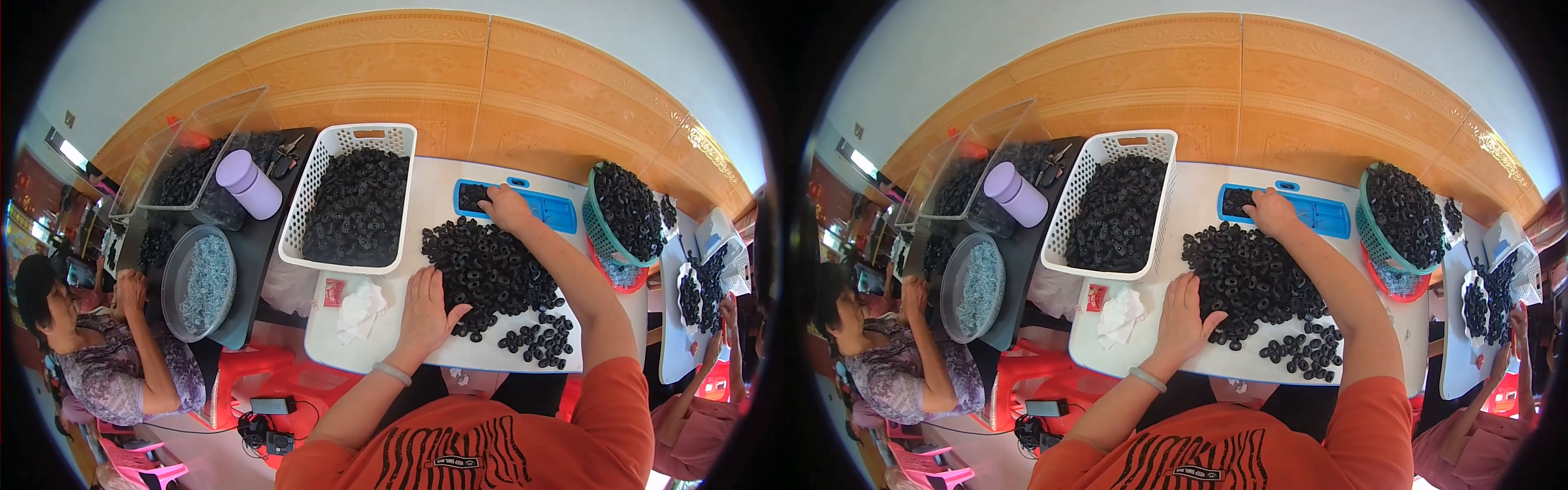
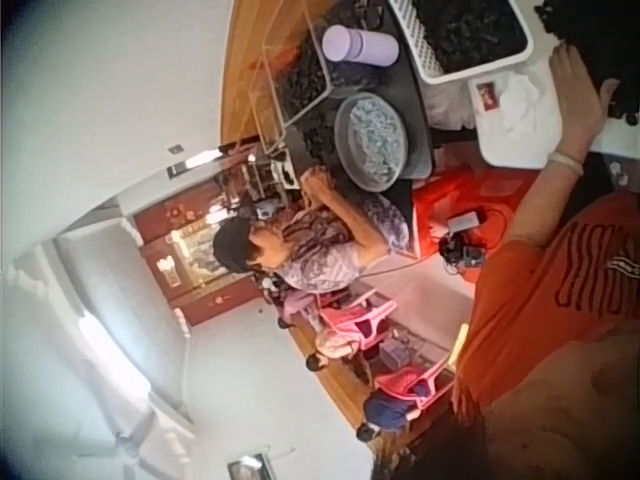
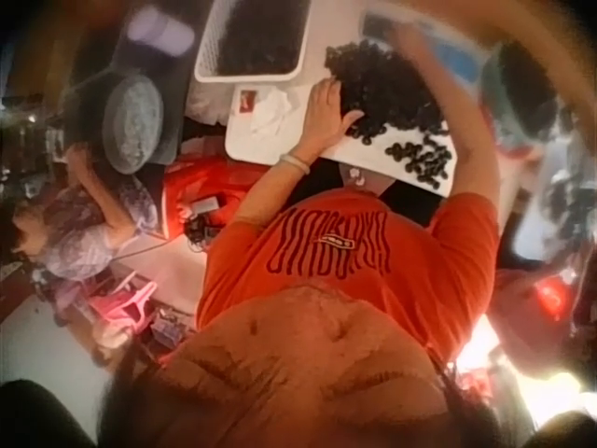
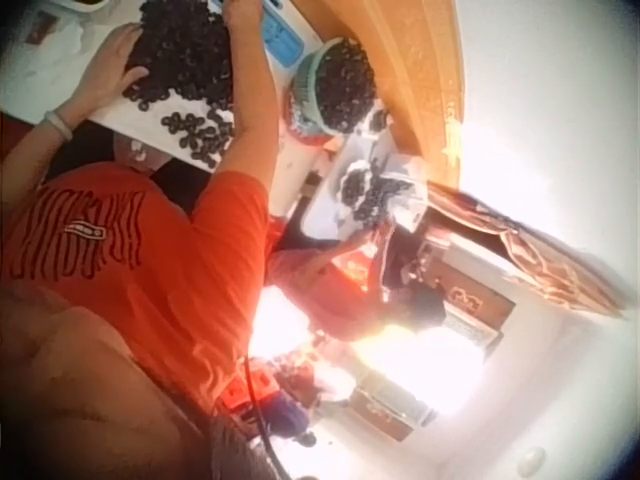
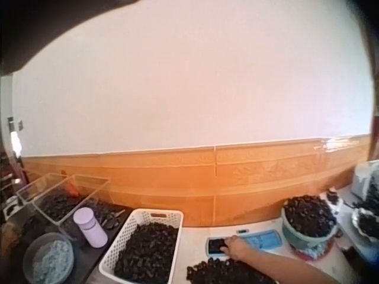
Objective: The person assembles components by hand, picking up a black plastic part and a metal spring, inserting the spring into the part, and placing the assembled unit onto the table. This process is repeated, with the person occasionally reaching into a white basket or blue tray for more parts.
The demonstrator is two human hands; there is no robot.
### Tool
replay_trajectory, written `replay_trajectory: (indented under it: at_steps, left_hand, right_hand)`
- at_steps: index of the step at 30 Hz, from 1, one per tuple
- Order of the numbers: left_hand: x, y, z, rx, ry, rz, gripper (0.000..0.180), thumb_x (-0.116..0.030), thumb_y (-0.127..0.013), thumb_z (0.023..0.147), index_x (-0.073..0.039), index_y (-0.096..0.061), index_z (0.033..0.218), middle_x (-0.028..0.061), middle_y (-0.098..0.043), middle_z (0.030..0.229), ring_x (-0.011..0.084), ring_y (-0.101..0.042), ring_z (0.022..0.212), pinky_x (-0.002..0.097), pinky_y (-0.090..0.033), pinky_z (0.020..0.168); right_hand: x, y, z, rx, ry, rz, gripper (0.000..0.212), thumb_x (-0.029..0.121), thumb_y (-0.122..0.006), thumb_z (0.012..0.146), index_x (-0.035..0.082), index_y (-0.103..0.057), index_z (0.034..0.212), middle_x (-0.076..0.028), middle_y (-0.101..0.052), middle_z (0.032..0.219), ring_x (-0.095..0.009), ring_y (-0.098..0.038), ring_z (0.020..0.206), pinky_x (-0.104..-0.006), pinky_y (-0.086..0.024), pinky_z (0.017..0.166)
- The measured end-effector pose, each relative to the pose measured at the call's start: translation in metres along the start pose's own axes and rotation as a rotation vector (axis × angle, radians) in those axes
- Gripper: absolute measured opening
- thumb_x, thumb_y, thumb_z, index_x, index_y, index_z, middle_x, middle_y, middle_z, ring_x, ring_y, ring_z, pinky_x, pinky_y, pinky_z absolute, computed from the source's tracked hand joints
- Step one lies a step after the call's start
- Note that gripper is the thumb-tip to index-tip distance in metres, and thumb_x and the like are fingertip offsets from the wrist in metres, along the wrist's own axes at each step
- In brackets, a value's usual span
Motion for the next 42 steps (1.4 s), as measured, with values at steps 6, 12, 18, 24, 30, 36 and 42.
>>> replay_trajectory:
  at_steps: [6, 12, 18, 24, 30, 36, 42]
  left_hand:
    - [0.000, -0.001, 0.000, 0.000, 0.000, -0.004, 0.076, -0.046, -0.061, 0.085, 0.011, -0.038, 0.129, 0.0279, -0.040, 0.135, 0.0435, -0.036, 0.127, 0.0488, -0.027, 0.109]
    - [0.000, -0.002, 0.000, 0.014, 0.003, 0.017, 0.074, -0.046, -0.060, 0.086, 0.011, -0.038, 0.129, 0.0272, -0.040, 0.135, 0.0430, -0.035, 0.128, 0.0484, -0.026, 0.109]
    - [0.000, -0.002, 0.000, -0.010, -0.031, 0.031, 0.073, -0.047, -0.059, 0.087, 0.012, -0.039, 0.127, 0.0283, -0.042, 0.130, 0.0440, -0.037, 0.123, 0.0501, -0.028, 0.107]
    - [0.001, -0.003, -0.001, 0.013, -0.010, 0.015, 0.074, -0.048, -0.056, 0.088, 0.011, -0.038, 0.129, 0.0272, -0.040, 0.135, 0.0428, -0.035, 0.127, 0.0483, -0.027, 0.109]
    - [0.001, -0.005, 0.000, 0.017, -0.010, 0.009, 0.073, -0.047, -0.056, 0.089, 0.011, -0.038, 0.128, 0.0278, -0.040, 0.135, 0.0431, -0.036, 0.126, 0.0487, -0.027, 0.108]
    - [0.002, -0.005, 0.001, 0.016, -0.028, 0.009, 0.076, -0.049, -0.057, 0.087, 0.012, -0.038, 0.128, 0.0289, -0.040, 0.133, 0.0441, -0.036, 0.124, 0.0502, -0.028, 0.107]
    - [0.009, -0.007, -0.002, -0.094, -0.065, -0.190, 0.081, -0.058, -0.044, 0.092, 0.012, -0.034, 0.132, 0.0291, -0.040, 0.133, 0.0444, -0.039, 0.123, 0.0481, -0.030, 0.106]
  right_hand:
    - [-0.003, 0.005, 0.004, 0.032, -0.026, 0.032, 0.049, 0.042, -0.058, 0.090, -0.003, -0.057, 0.110, -0.023, -0.062, 0.106, -0.037, -0.060, 0.102, -0.0445, -0.048, 0.087]
    - [-0.005, 0.004, 0.002, 0.007, -0.045, 0.056, 0.045, 0.038, -0.059, 0.090, -0.003, -0.054, 0.109, -0.024, -0.063, 0.105, -0.038, -0.060, 0.102, -0.0446, -0.049, 0.085]
    - [-0.006, -0.002, 0.004, -0.016, 0.042, 0.070, 0.035, 0.030, -0.058, 0.091, -0.002, -0.054, 0.104, -0.023, -0.062, 0.106, -0.038, -0.060, 0.102, -0.0465, -0.049, 0.085]
    - [-0.015, -0.001, 0.010, -0.029, 0.127, 0.186, 0.029, 0.027, -0.060, 0.090, -0.001, -0.056, 0.096, -0.023, -0.064, 0.093, -0.038, -0.062, 0.093, -0.0452, -0.049, 0.078]
    - [-0.027, 0.003, 0.021, -0.047, 0.102, 0.332, 0.027, 0.027, -0.062, 0.089, 0.001, -0.058, 0.089, -0.022, -0.064, 0.085, -0.037, -0.062, 0.086, -0.0439, -0.048, 0.073]
    - [-0.040, 0.004, 0.027, -0.110, 0.064, 0.525, 0.030, 0.030, -0.062, 0.088, 0.000, -0.058, 0.086, -0.021, -0.064, 0.085, -0.035, -0.061, 0.084, -0.0427, -0.047, 0.076]
    - [-0.017, 0.030, -0.012, 0.038, -0.103, 1.422, 0.024, 0.028, -0.061, 0.090, 0.010, -0.051, 0.079, 0.002, -0.045, 0.064, -0.005, -0.035, 0.044, -0.0228, -0.025, 0.037]
Point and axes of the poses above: each hand's wrist, its own z-axis towards the middle knuckle, its own y-axis out of the back of the hand, x = y × z, the point moved 2 cm from there along z, towards the middle knuckle
